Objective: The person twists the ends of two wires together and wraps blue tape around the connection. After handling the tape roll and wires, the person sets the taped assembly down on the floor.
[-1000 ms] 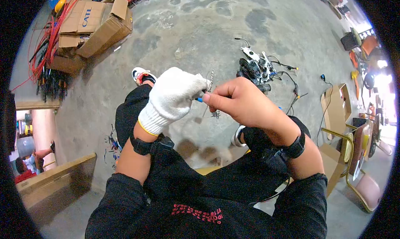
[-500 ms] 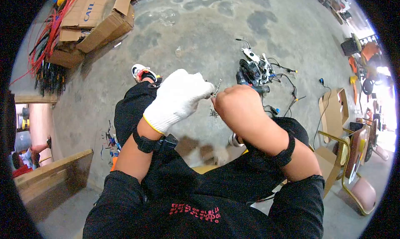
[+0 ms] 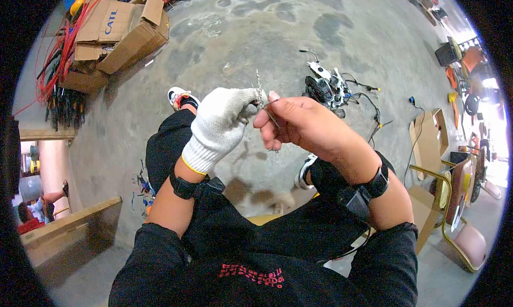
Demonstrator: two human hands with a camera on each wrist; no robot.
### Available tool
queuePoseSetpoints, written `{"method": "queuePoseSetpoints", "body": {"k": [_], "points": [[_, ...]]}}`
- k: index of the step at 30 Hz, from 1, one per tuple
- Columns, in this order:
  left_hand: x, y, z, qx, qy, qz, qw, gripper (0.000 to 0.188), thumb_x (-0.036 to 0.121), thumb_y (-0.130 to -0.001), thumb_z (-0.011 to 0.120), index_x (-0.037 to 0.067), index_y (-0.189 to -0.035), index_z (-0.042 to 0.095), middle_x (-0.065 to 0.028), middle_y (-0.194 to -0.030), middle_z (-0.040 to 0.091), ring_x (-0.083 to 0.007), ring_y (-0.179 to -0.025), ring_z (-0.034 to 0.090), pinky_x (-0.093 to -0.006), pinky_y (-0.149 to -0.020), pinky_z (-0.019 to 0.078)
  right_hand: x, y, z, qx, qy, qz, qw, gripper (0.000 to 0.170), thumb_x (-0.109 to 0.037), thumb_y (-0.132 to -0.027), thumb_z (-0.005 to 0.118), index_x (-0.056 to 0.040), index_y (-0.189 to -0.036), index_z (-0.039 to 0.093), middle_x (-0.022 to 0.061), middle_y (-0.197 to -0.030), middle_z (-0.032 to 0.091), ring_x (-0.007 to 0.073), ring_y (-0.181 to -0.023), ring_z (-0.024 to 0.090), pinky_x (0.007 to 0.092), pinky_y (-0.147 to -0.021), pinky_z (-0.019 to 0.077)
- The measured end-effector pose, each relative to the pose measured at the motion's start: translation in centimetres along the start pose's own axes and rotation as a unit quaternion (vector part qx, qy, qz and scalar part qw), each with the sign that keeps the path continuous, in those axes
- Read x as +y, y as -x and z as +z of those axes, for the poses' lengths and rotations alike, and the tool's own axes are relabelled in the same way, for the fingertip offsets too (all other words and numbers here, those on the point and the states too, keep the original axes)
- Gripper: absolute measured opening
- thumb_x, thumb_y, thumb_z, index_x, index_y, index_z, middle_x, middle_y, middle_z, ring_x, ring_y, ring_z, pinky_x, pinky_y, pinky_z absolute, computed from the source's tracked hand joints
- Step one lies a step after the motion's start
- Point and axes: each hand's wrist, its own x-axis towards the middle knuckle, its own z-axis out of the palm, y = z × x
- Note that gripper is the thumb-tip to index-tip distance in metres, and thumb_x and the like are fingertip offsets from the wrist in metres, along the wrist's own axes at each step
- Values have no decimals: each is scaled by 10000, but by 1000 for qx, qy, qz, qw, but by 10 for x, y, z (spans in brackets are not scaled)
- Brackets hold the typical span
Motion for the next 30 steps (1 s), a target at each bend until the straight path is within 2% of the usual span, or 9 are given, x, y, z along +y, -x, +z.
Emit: {"method": "queuePoseSetpoints", "body": {"k": [5, 7, 11, 13, 21, 24, 27, 29, 30], "points": [[1, 2, 7, -11, 37, -1, 999, 359, -72, -787, 585, 35, -1122, 662, -130, -813, 684, -245, -740, 696, -319, -670, 536, 7, -2, -3, -38, -174, 35, 983, 414, -345, -1085, 409, -70, -813, 556, -51, -572, 370, 121, -579, 420, 290, -590, 370], [6, 6, 13, -21, 165, -137, 977, 348, -15, -760, 589, 78, -1083, 679, -162, -839, 684, -375, -775, 667, -421, -706, 526, 6, -3, 2, -25, -185, 49, 981, 402, -329, -1083, 416, -84, -780, 516, -59, -568, 346, 113, -575, 409, 287, -585, 360], [0, 5, 1, -122, 166, -149, 967, 295, 18, -768, 605, 58, -1053, 670, -170, -849, 682, -387, -818, 662, -425, -728, 518, 9, -1, 11, 3, -156, 61, 986, 368, -300, -1075, 437, -80, -791, 519, -64, -570, 350, 107, -576, 402, 279, -585, 355], [-1, 3, -4, -66, 74, -7, 995, 378, -56, -730, 594, 68, -1077, 674, -132, -784, 658, -320, -686, 650, -370, -649, 522, 0, 3, 21, 20, -156, 71, 985, 364, -299, -1072, 444, -74, -800, 531, -62, -573, 364, 109, -582, 410, 277, -590, 358], [-4, 0, -9, -109, -54, 59, 991, 174, 93, -724, 681, 110, -894, 647, -101, -765, 643, -336, -758, 641, -415, -720, 480, 13, -1, -2, -97, -118, 59, 986, 345, -312, -1036, 550, -11, -903, 655, -35, -582, 436, 129, -577, 460, 280, -590, 408], [-1, 1, -15, -151, -96, 68, 982, 178, 80, -716, 672, 128, -886, 653, -97, -763, 630, -338, -736, 633, -422, -705, 479, 7, 4, 3, -5, 70, 81, 994, 385, -344, -1013, 593, -28, -804, 664, -36, -560, 470, 122, -537, 483, 285, -547, 412], [2, 8, -14, -171, -122, 54, 976, 186, 68, -720, 647, 147, -886, 665, -101, -764, 624, -344, -729, 630, -435, -692, 486, 7, 4, 5, 40, 332, 55, 941, 408, -360, -981, 629, -25, -751, 669, 25, -543, 550, 186, -492, 537, 326, -519, 442], [1, 12, -11, -170, -140, 44, 975, 172, 72, -729, 636, 157, -876, 663, -99, -760, 627, -342, -735, 631, -433, -700, 488, 8, 6, 6, 39, 568, -61, 820, 374, -316, -954, 640, -24, -721, 664, 119, -568, 604, 294, -520, 608, 381, -528, 487], [0, 12, -7, -199, -139, 32, 970, 153, 80, -734, 630, 155, -864, 659, -98, -753, 631, -339, -731, 631, -433, -702, 489, 11, 6, 5, 37, 569, -60, 819, 374, -316, -954, 640, -24, -721, 664, 119, -568, 604, 294, -520, 608, 381, -528, 487]]}}
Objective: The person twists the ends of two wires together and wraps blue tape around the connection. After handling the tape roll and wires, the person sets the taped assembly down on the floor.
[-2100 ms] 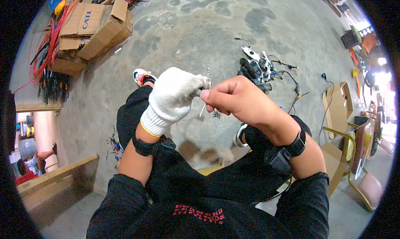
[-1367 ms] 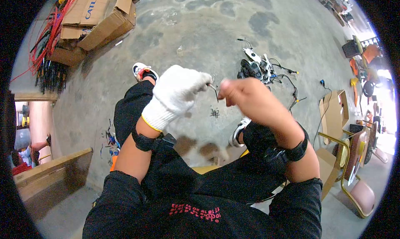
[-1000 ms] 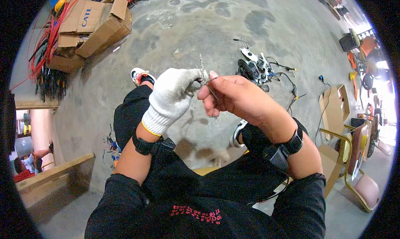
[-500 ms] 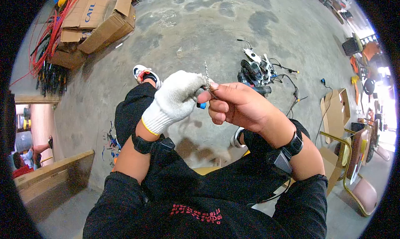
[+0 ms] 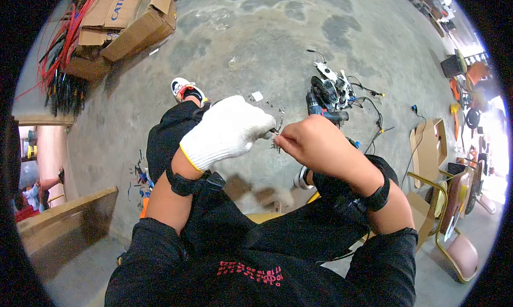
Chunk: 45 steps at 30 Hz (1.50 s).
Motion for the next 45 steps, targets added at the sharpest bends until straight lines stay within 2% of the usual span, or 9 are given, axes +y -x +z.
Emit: {"method": "queuePoseSetpoints", "body": {"k": [7, 11, 14, 20, 27, 34, 38, 40, 45], "points": [[4, -4, 22, -89, -3, -38, 995, 118, 90, -743, 616, 128, -850, 652, -95, -754, 658, -338, -740, 646, -435, -698, 496, 6, 5, 36, 22, 371, -91, 924, 250, -105, -522, 752, -36, -698, 589, 149, -634, 618, 322, -645, 665, 423, -584, 520], [-1, -3, 21, -67, 4, -23, 997, 122, 91, -751, 607, 125, -857, 657, -105, -757, 657, -351, -742, 653, -447, -675, 499, 5, 1, 30, -9, 377, -41, 925, 191, -134, -673, 751, -20, -715, 603, 148, -670, 643, 325, -645, 666, 411, -589, 518], [-7, 0, 11, -24, 38, 9, 999, 142, 77, -745, 612, 122, -873, 658, -113, -756, 655, -362, -736, 655, -454, -658, 500, 2, -4, -9, -76, -14, 24, 997, 489, -409, -1021, 524, 14, -841, 692, 98, -756, 709, 314, -669, 671, 406, -676, 530], [-14, -9, 6, 64, 84, 32, 994, 260, 35, -667, 671, 91, -920, 661, -132, -740, 641, -374, -712, 632, -444, -639, 488, 4, -1, -25, -89, -366, 94, 922, 756, -579, -1060, 239, 7, -1058, 717, 52, -828, 683, 167, -845, 641, 307, -779, 489], [-4, -11, -5, 152, 91, 34, 984, 267, 74, -696, 709, 103, -959, 672, -108, -768, 652, -338, -746, 644, -416, -688, 485, 1, -2, -10, -136, -633, 45, 761, 517, -434, -1070, 401, 23, -1011, 638, 33, -726, 558, 197, -730, 568, 322, -724, 477], [-2, -9, -6, 180, 59, 34, 981, 239, 87, -711, 703, 117, -946, 671, -91, -766, 648, -332, -737, 641, -409, -690, 480, 6, -7, 8, -127, -662, -4, 739, 371, -364, -1051, 493, -72, -837, 572, -30, -632, 429, 144, -625, 447, 300, -606, 392], [-5, -8, -4, 142, 48, 31, 988, 212, 105, -716, 704, 122, -924, 666, -87, -767, 646, -327, -738, 641, -411, -696, 474, 1, -5, -4, -120, -604, 47, 787, 366, -328, -1027, 564, -48, -796, 614, -30, -603, 472, 126, -582, 458, 280, -574, 396], [-4, -6, -8, 116, 24, 32, 992, 201, 115, -716, 706, 127, -912, 662, -81, -765, 647, -320, -737, 642, -408, -698, 472, -3, -2, -13, -65, -349, 84, 931, 361, -327, -989, 633, -23, -803, 690, -25, -604, 549, 122, -549, 502, 269, -554, 411], [-1, -5, -5, 70, -4, 37, 997, 269, 72, -687, 684, 165, -939, 667, -80, -727, 624, -313, -724, 643, -422, -661, 470, -11, 4, -18, -22, -100, 37, 994, 351, -307, -959, 656, -6, -782, 697, 76, -599, 617, 163, -565, 594, 337, -549, 463]]}}
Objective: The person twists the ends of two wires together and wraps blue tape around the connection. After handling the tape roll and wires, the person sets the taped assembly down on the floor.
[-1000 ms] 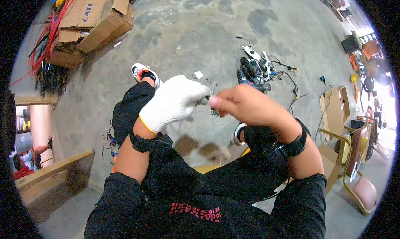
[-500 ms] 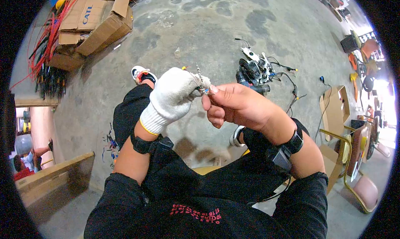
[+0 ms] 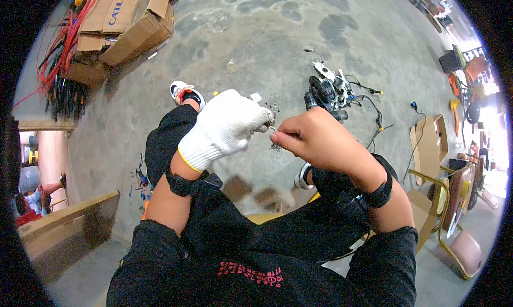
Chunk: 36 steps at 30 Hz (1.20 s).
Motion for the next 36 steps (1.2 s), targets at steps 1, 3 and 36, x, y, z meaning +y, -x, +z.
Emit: {"method": "queuePoseSetpoints", "body": {"k": [1, 3, 36], "points": [[-1, 0, 3, -10, -2, 1, 1000, 258, 71, -693, 676, 173, -930, 664, -81, -732, 628, -308, -728, 646, -418, -668, 471, 5, 0, 3, 31, 144, -65, 987, 286, -249, -918, 659, -15, -755, 679, 107, -627, 633, 208, -588, 621, 356, -564, 482], [0, -1, 7, -20, -3, 1, 1000, 247, 70, -700, 668, 181, -921, 661, -81, -736, 632, -302, -732, 648, -415, -675, 472, 11, 0, 9, 60, 283, -129, 949, 225, -191, -878, 662, -25, -727, 662, 138, -655, 649, 253, -612, 649, 375, -579, 501], [-2, -5, -2, 60, 59, -10, 996, 237, 81, -695, 708, 145, -923, 684, -68, -743, 646, -298, -737, 652, -401, -703, 481, 15, -5, 4, -71, -350, 4, 934, 418, -371, -1008, 594, -25, -777, 644, -22, -598, 490, 137, -595, 489, 283, -577, 405]]}}
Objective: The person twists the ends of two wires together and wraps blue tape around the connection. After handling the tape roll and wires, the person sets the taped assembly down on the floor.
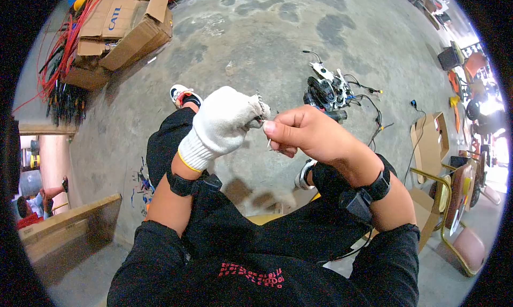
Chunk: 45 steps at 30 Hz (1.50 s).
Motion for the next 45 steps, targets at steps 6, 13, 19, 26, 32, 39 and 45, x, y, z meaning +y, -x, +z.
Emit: {"method": "queuePoseSetpoints", "body": {"k": [6, 13, 19, 26, 32, 39, 45], "points": [[0, 3, 4, -62, -44, 27, 997, 228, 74, -695, 669, 157, -907, 656, -78, -728, 610, -317, -712, 649, -421, -646, 477, -6, 6, 1, 67, 378, -44, 922, 351, -286, -944, 672, 4, -747, 654, 34, -591, 587, 198, -531, 523, 323, -514, 401], [3, 5, 15, -133, -96, -11, 986, 198, 90, -716, 653, 167, -898, 654, -98, -771, 632, -314, -727, 650, -413, -672, 490, 28, -1, 20, 165, 753, -157, 618, 92, -117, -763, 639, -64, -690, 624, 81, -688, 648, 280, -732, 634, 389, -708, 458], [-3, 5, 17, -67, -94, -6, 993, 170, 90, -740, 652, 152, -898, 659, -106, -724, 632, -323, -704, 663, -433, -656, 501, 23, -4, 16, 165, 709, -113, 676, 179, -186, -854, 617, -48, -741, 631, 94, -737, 666, 304, -768, 648, 426, -720, 475], [-4, 6, 12, 35, 62, -133, 989, 321, 3, -705, 612, 105, -1001, 684, -80, -825, 710, -316, -759, 681, -398, -723, 527, -15, 5, -31, 166, 150, -70, 972, 745, -555, -1068, 205, 25, -1111, 670, 57, -853, 684, 168, -835, 641, 305, -812, 491], [9, 8, 6, 120, 50, -138, 982, 372, 8, -680, 627, 103, -1035, 689, -92, -885, 702, -312, -816, 663, -385, -737, 520, -3, -6, -16, 18, -153, -20, 988, 811, -605, -1049, 177, 41, -1141, 658, 118, -899, 704, 220, -897, 656, 329, -864, 488], [8, 7, 15, 163, 90, -55, 981, 390, -26, -646, 666, 104, -1011, 708, -82, -850, 701, -318, -779, 659, -386, -716, 520, 8, -9, 14, -68, -307, -35, 949, 532, -454, -1072, 361, -13, -986, 647, 37, -690, 561, 230, -733, 561, 360, -729, 456], [8, 1, 6, 148, 33, -12, 988, 305, -1, -678, 711, 115, -961, 709, -87, -808, 690, -320, -734, 659, -377, -673, 515, 18, -14, 9, -110, -297, -78, 945, 413, -373, -1047, 510, -53, -811, 620, -22, -623, 479, 147, -665, 510, 298, -657, 424]]}}
